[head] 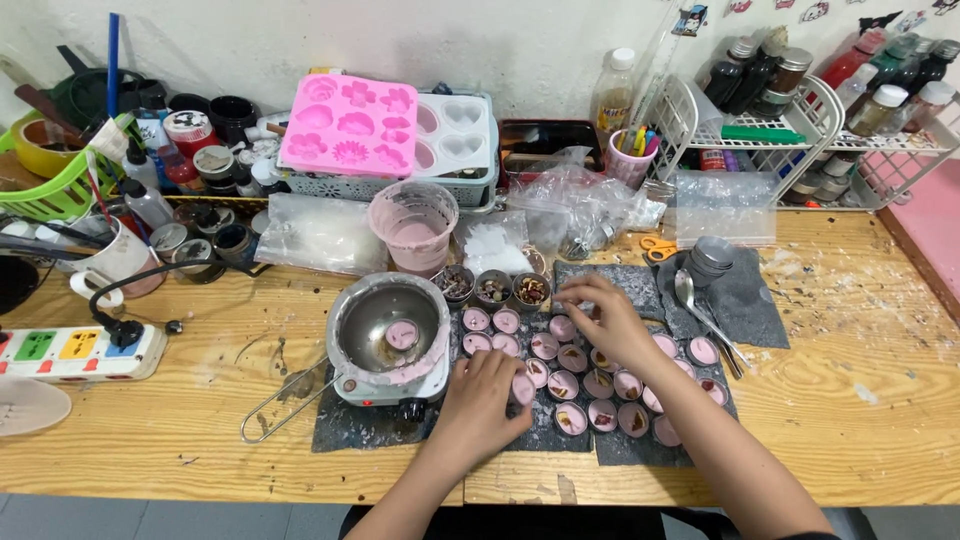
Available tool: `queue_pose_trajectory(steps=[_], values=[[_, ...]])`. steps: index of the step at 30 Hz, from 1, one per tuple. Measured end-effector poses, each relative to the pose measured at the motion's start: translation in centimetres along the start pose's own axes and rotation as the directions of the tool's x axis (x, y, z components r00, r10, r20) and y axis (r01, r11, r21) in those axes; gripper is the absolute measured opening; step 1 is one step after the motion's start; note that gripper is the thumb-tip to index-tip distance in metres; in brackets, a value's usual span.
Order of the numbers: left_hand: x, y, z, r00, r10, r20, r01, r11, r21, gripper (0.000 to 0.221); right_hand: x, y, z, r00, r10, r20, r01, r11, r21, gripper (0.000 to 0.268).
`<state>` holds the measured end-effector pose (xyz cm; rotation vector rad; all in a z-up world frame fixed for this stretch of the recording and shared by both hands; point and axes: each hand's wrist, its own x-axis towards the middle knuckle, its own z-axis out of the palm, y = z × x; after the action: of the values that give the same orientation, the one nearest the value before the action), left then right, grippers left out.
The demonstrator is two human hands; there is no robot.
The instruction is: Adding decorative flowers and fragrance elements to small tea light candles.
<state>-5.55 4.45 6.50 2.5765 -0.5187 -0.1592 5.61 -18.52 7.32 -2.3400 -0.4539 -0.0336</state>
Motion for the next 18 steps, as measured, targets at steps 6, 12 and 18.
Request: queue_pose_trajectory(steps=[6,12,18], values=[[-1.9,-1.2,1.3,0.983,0.133,-0.13,-0.12,0.987,0.104,0.05,-2.8,-0.9,0.4,0.922,-0.304,0.24,0.337,0.935,-0.112,0.032],[-2.4,-0.4,1.1,0.978,0.138,-0.159,-0.12,0.986,0.116,0.058,-4.9,-5.1,-2.0,0.861,-0.036,0.507,0.223,0.923,-0.314,0.059],[-1.7,-0.4,1.8,0.988,0.126,-0.088,-0.108,0.977,0.183,0.069,-6.8,-5.1,-0.1,0.911,-0.193,0.365,0.288,0.931,-0.224,0.053]])
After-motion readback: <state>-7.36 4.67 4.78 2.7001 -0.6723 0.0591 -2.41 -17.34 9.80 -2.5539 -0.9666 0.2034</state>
